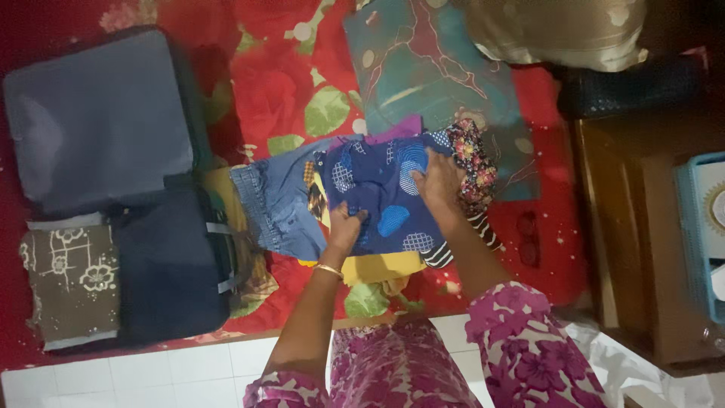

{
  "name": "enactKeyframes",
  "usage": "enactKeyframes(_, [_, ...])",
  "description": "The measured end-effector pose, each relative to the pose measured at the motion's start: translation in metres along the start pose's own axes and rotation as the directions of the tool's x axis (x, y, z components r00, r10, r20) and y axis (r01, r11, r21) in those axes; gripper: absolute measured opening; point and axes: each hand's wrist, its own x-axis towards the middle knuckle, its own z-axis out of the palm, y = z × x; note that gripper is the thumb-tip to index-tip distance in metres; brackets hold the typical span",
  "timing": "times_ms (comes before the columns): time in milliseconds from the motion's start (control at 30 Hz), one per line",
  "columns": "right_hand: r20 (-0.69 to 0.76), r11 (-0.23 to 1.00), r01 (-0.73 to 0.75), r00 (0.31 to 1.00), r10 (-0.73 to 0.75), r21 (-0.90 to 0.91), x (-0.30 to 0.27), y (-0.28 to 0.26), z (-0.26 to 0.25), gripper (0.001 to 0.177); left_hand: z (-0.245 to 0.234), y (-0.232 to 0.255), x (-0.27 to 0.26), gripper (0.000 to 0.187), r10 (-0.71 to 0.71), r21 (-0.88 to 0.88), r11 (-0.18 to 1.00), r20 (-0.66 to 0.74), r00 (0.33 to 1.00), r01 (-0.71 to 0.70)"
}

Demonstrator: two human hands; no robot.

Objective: The person folds items of clothing by hand on a bed and places them into an open suitcase.

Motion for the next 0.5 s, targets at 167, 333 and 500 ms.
enactKeyframes(167, [-0.198, 0.91, 0.377, 0.918, -0.343, 0.172, -0.029, -0.011, 0.001, 0.035, -0.001, 0.015, -0.017, 0.039, 0.028, -0.281, 0.96, 0.075, 0.997, -0.006])
enactKeyframes(333, [0.145, 0.779, 0.312, 0.88, -0.453, 0.543, -0.1, -0.02, -0.004, 0.025, -0.023, -0.008, -0.047, 0.037, -0.105, -0.242, 0.953, 0.293, 0.95, 0.181])
enactKeyframes(500, [0.363, 0.797, 0.325, 0.758, -0.542, 0.51, -0.163, -0.002, 0.027, 0.029, -0.045, -0.082, -0.091, 0.025, -0.169, -0.007, 0.98, 0.498, 0.851, 0.198])
